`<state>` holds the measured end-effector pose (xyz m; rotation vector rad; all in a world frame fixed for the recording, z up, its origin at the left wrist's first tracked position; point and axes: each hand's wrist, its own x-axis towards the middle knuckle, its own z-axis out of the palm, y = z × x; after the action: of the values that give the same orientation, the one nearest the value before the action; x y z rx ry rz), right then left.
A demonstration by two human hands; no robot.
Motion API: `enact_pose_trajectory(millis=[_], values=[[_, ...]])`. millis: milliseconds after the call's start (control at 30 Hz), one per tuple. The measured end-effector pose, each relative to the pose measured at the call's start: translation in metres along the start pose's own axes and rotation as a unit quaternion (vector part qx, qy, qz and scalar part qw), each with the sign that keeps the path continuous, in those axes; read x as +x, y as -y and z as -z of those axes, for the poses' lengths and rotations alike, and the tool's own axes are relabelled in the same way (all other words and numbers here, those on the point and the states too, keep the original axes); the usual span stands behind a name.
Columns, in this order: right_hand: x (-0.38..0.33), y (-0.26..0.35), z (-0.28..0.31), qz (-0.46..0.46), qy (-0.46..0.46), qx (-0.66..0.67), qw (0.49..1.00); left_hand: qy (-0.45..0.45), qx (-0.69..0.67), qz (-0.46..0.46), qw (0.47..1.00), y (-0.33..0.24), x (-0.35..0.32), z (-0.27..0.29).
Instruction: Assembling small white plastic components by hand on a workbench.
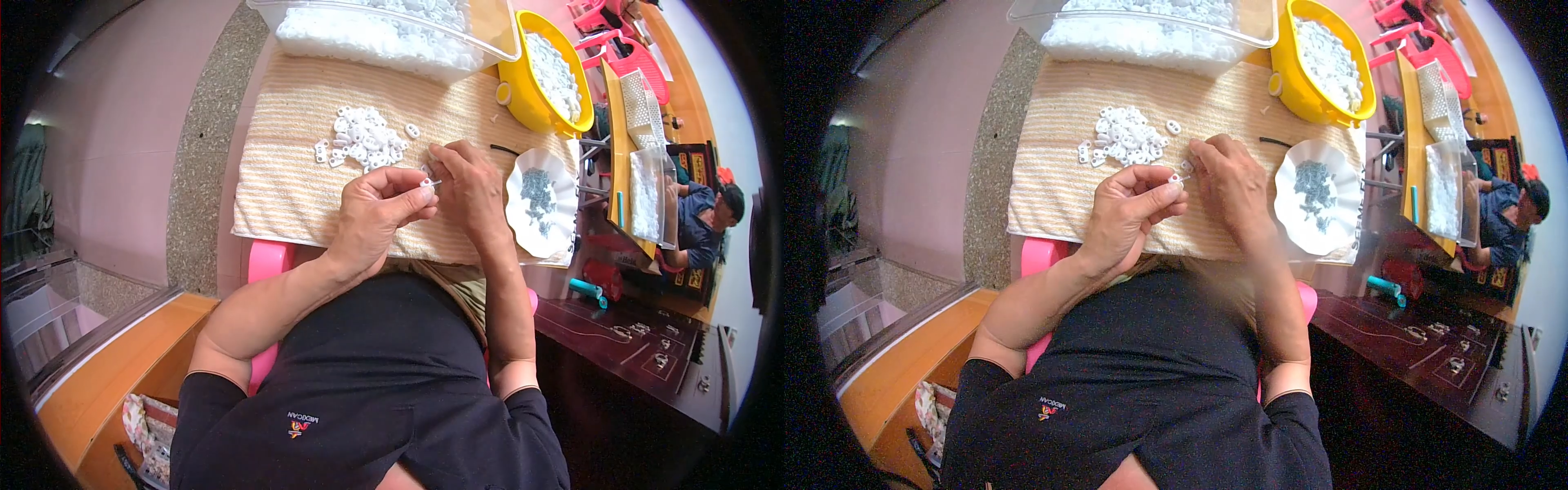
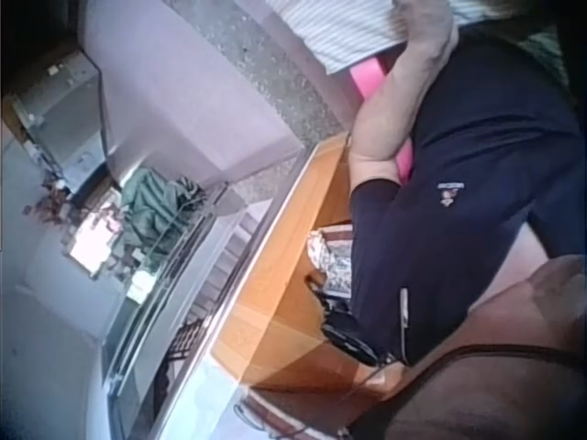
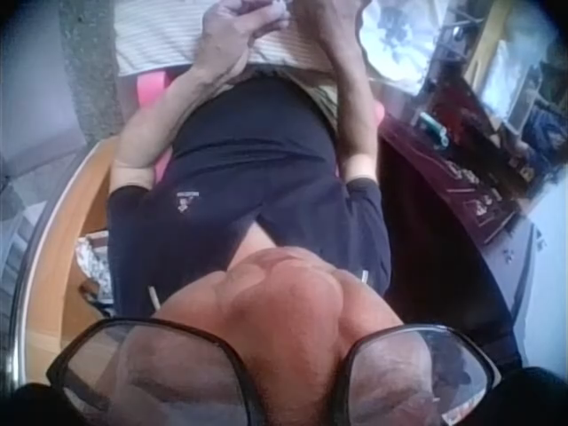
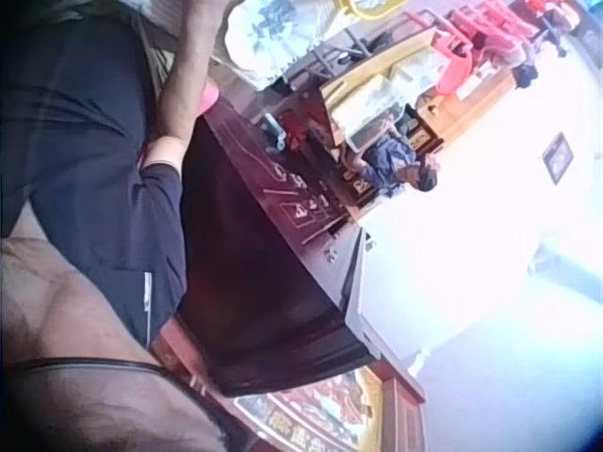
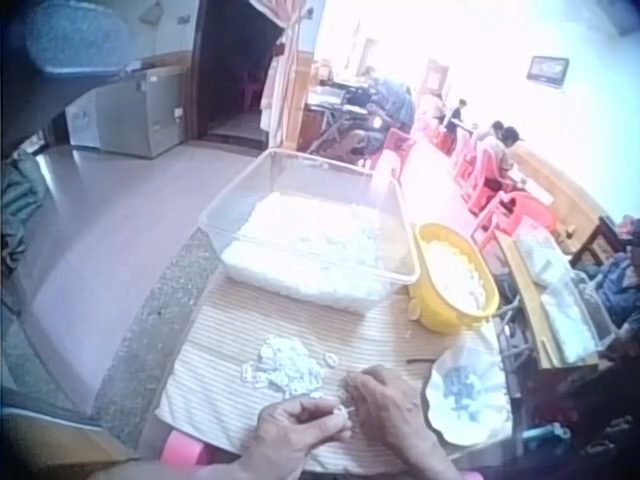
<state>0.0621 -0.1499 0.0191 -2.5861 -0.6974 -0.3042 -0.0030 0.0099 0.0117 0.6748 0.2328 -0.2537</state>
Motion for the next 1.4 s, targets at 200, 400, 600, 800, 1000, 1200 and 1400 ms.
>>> enact_pose_trajectory(millis=[200,400,600,800,1000,1200,1400], values=[[-0.002,0.004,0.026,-0.017,0.065,-0.002,0.998,-0.006,-0.001,0.005,1.000,-0.001,0.000,0.002],[0.000,-0.001,0.032,0.019,0.120,-0.073,0.990,-0.003,0.011,0.012,1.000,0.001,0.002,0.002],[0.006,-0.009,0.021,0.004,0.091,-0.012,0.996,-0.007,0.021,0.014,1.000,0.002,0.003,0.002],[0.007,-0.009,0.019,0.019,0.092,0.013,0.996,-0.012,0.019,0.007,1.000,0.001,0.002,0.001],[0.008,-0.002,0.019,0.013,0.111,-0.028,0.993,-0.014,0.015,0.001,1.000,0.002,0.002,0.000],[-0.001,-0.010,0.018,0.006,0.071,0.003,0.997,-0.020,0.025,0.004,0.999,0.001,0.002,0.001],[-0.019,-0.016,0.024,-0.084,0.090,0.246,0.961,-0.012,0.019,0.005,1.000,0.003,0.003,0.001]])
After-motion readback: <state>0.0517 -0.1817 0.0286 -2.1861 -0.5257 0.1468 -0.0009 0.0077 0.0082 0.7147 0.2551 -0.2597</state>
